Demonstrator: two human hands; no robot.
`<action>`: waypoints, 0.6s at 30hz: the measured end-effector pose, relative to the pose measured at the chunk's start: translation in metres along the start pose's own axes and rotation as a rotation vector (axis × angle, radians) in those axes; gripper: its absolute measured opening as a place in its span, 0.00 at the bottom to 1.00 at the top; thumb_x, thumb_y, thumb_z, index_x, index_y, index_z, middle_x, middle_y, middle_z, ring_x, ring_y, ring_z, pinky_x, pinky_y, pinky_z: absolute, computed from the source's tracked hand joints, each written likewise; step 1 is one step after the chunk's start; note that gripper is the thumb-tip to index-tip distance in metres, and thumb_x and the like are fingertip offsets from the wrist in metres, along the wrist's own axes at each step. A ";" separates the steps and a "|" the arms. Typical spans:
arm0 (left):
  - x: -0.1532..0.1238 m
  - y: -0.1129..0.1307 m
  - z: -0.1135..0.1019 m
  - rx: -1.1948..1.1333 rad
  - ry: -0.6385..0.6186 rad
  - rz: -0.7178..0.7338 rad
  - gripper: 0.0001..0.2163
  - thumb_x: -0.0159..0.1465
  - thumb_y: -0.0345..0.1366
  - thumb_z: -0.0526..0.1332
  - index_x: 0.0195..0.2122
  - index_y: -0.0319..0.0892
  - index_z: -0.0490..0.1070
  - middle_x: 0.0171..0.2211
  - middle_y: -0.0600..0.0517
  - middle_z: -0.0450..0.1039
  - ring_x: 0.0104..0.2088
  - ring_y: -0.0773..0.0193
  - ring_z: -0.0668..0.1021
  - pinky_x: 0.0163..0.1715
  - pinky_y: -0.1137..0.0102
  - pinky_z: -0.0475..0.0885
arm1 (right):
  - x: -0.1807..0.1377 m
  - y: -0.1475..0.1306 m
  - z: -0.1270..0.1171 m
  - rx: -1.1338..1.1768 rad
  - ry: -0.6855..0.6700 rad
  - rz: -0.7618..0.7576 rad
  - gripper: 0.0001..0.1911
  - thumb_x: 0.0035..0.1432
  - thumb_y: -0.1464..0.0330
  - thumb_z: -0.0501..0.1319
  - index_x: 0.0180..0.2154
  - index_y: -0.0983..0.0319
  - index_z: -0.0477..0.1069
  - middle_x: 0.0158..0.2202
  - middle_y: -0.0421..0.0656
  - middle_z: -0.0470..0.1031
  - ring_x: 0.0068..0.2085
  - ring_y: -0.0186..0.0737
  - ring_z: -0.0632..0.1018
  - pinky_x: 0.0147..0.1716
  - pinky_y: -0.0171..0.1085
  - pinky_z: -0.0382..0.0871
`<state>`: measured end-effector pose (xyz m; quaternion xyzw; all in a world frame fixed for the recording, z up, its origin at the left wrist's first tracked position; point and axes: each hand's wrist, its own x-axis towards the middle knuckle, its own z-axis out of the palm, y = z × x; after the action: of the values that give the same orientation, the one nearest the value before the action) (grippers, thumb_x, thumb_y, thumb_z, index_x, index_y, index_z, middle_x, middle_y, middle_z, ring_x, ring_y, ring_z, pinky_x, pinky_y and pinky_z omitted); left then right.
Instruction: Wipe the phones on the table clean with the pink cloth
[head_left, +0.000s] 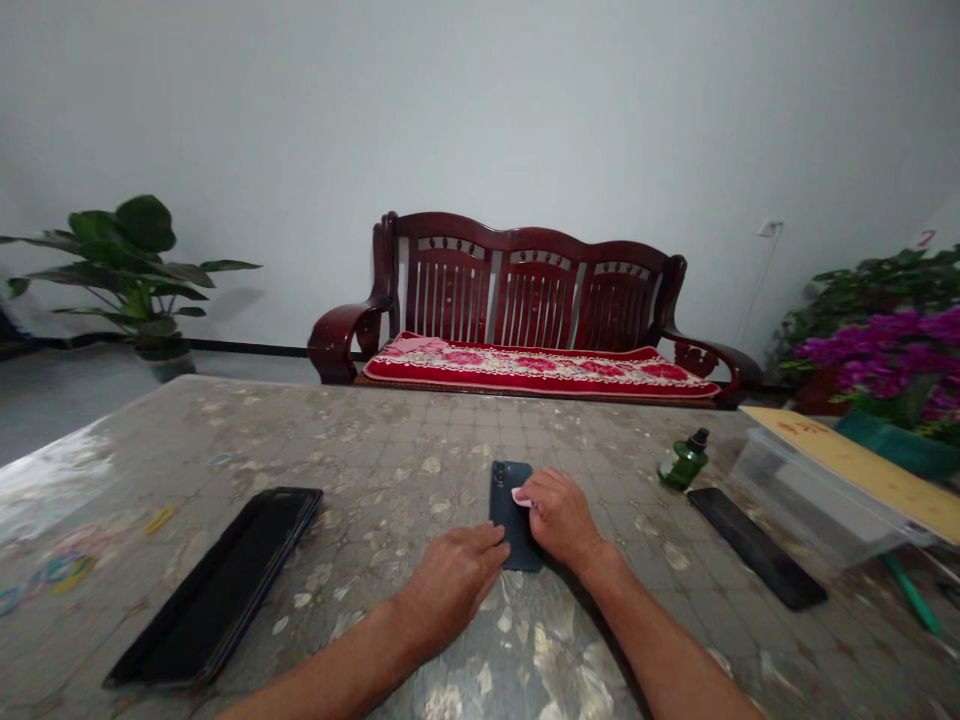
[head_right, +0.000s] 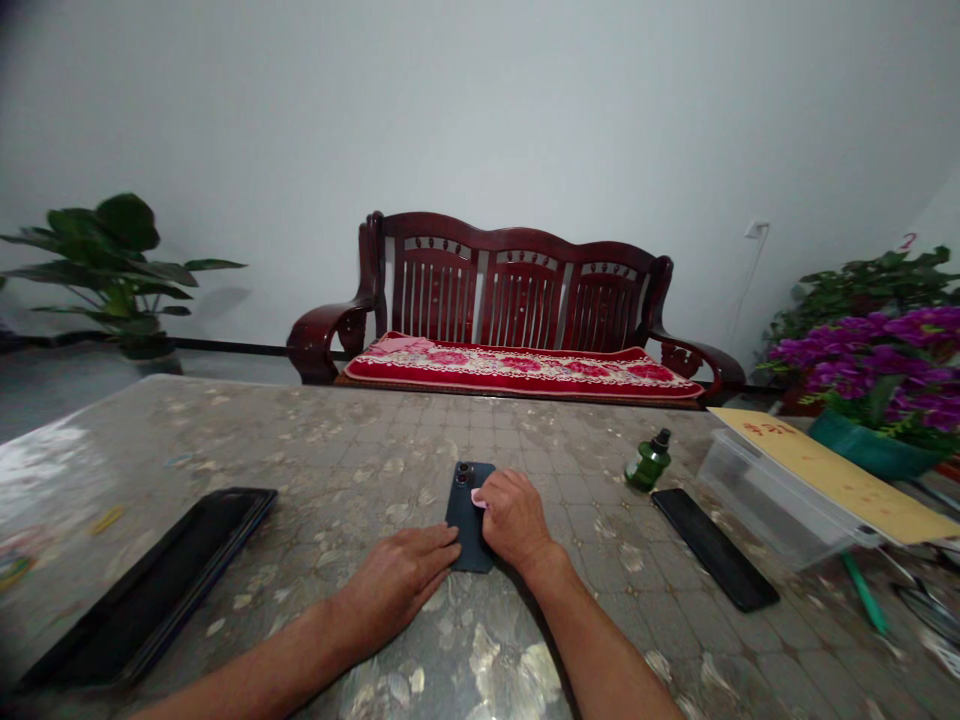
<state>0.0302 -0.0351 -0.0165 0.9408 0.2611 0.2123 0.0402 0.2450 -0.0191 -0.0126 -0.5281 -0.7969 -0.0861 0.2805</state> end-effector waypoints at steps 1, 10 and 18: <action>0.000 0.000 0.000 0.001 -0.002 -0.002 0.10 0.66 0.27 0.58 0.44 0.43 0.75 0.48 0.47 0.78 0.47 0.56 0.80 0.48 0.63 0.76 | 0.000 -0.001 -0.001 -0.007 0.006 0.011 0.14 0.51 0.83 0.57 0.31 0.60 0.76 0.30 0.42 0.75 0.35 0.39 0.71 0.37 0.37 0.59; 0.002 0.003 -0.004 -0.042 -0.046 -0.026 0.09 0.67 0.28 0.57 0.43 0.43 0.75 0.44 0.49 0.78 0.43 0.58 0.81 0.47 0.65 0.75 | -0.002 -0.025 -0.006 0.082 -0.055 -0.148 0.14 0.53 0.81 0.57 0.34 0.59 0.76 0.32 0.41 0.76 0.36 0.40 0.70 0.38 0.37 0.60; -0.001 -0.002 0.001 -0.003 -0.008 0.008 0.11 0.66 0.27 0.59 0.46 0.42 0.75 0.50 0.46 0.78 0.49 0.56 0.80 0.50 0.63 0.75 | -0.009 0.016 -0.001 -0.002 0.064 0.055 0.15 0.51 0.83 0.56 0.31 0.60 0.75 0.30 0.42 0.75 0.35 0.40 0.72 0.38 0.37 0.60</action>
<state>0.0290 -0.0338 -0.0185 0.9427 0.2566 0.2089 0.0419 0.2623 -0.0199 -0.0189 -0.5469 -0.7727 -0.0957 0.3076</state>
